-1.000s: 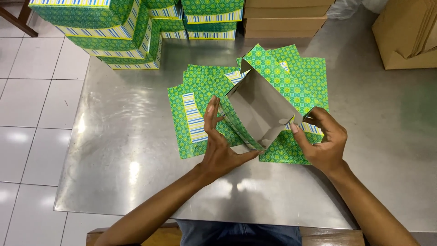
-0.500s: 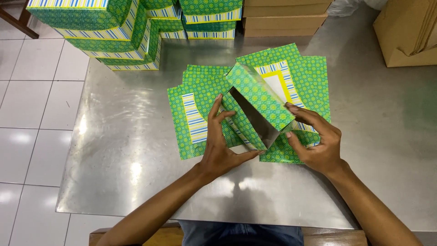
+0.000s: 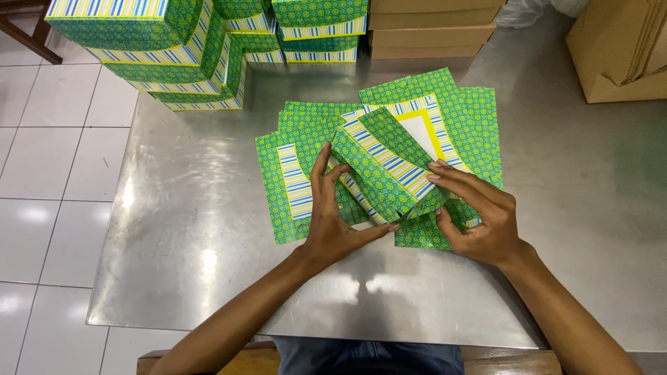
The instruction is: The person folds a flat patterned cardboard sheet into a small box, tucks the flaps, and places the finished box on a stack. Then the person picks up another flat sheet, aligns it on the table, and begins folding the edges to form another box.
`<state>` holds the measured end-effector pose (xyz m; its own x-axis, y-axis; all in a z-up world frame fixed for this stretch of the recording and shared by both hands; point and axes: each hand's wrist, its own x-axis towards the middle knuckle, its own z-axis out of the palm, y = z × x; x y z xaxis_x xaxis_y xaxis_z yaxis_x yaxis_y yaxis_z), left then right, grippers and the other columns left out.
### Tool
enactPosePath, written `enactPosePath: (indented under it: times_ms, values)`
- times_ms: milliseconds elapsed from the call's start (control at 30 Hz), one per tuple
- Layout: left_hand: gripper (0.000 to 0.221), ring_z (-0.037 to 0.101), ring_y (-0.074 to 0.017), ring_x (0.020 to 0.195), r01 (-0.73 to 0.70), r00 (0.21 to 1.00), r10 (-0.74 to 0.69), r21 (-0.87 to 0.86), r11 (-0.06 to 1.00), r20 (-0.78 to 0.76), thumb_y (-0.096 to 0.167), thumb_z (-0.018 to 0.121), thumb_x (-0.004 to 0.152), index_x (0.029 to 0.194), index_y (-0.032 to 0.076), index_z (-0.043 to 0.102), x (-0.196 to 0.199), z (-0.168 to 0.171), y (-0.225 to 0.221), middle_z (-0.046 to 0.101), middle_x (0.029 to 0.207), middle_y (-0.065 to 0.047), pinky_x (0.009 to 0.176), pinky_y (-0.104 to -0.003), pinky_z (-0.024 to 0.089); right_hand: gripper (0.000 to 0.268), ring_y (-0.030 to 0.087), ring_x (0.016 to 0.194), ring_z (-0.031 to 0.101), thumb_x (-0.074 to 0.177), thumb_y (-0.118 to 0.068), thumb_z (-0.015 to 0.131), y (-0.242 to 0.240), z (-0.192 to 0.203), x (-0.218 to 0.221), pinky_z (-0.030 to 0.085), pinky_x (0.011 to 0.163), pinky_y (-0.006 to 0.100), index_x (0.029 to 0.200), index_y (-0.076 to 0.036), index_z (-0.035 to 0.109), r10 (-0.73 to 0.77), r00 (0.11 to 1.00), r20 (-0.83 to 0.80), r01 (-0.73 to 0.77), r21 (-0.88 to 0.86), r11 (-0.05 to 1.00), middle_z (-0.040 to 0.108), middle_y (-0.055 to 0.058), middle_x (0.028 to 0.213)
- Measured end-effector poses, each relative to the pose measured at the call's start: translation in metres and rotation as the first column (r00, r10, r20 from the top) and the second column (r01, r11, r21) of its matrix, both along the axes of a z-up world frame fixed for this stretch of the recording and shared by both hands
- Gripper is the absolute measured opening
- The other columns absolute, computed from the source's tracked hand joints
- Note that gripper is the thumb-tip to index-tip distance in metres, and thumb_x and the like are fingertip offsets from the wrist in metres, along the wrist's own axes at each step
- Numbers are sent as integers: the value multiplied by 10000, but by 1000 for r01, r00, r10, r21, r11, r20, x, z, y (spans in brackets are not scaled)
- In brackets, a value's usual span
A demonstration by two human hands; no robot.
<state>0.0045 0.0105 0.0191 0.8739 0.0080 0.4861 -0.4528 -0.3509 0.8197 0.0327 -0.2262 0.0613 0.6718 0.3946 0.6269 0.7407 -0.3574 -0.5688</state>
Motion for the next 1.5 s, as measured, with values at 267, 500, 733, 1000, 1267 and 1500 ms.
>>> enactPosePath:
  times_ms: [267, 500, 733, 1000, 1267, 1500]
  values:
    - [1011, 210, -528, 1503, -9, 1000, 9, -2, 1000, -19, 359, 1014, 582, 1330, 59, 405, 3, -1, 2, 165, 1594, -276, 1200, -648, 247, 390, 449, 1146, 675, 750, 52, 719, -1, -1, 1, 562, 923, 544, 1135, -4, 742, -11, 998, 62, 15, -62, 998, 734, 215, 1176]
    - [1051, 266, -568, 1459, -6, 998, 3, -36, 999, -70, 365, 1006, 565, 1354, 19, 404, 3, 0, 6, 196, 1562, -339, 1155, -678, 312, 383, 416, 1158, 677, 758, 47, 753, 1, 2, 3, 568, 918, 515, 1132, -33, 742, -44, 986, 159, 76, -196, 978, 726, 204, 1198]
    - [507, 572, -393, 1224, -25, 992, 2, -183, 983, -125, 364, 683, 899, 1223, 88, 407, 11, -17, 18, 524, 1278, -210, 1005, -547, 468, 436, 493, 1289, 569, 797, 116, 689, -19, -11, 14, 489, 1016, 639, 1167, -106, 746, -206, 971, 118, 229, -228, 946, 632, 214, 1335]
    - [397, 588, -308, 1143, -53, 997, 52, -28, 998, -50, 263, 651, 981, 1303, 122, 467, 10, -5, 14, 512, 1268, -98, 950, -463, 485, 383, 527, 1396, 435, 958, -99, 503, -14, 4, 6, 362, 1097, 674, 1297, -96, 681, -187, 956, -227, 179, -57, 982, 485, 296, 1468]
    - [432, 247, -473, 1511, 118, 993, -115, 75, 990, -42, 188, 364, 1084, 1486, 134, 513, 4, 5, 9, 276, 1635, -218, 1178, -633, 266, 642, 575, 1431, 256, 1001, -312, 505, 7, -2, -8, 293, 1080, 734, 1559, -39, 346, -131, 927, -352, 83, -148, 986, 206, 338, 1610]
    - [447, 279, -446, 1509, 129, 989, -121, 109, 986, -80, 161, 362, 1068, 1486, 132, 519, 7, -5, 11, 307, 1640, -204, 1165, -626, 275, 640, 477, 1499, 173, 1037, -302, 488, 7, -19, -4, 256, 1163, 619, 1600, -75, 285, -101, 936, -337, 56, -142, 988, 80, 247, 1682]
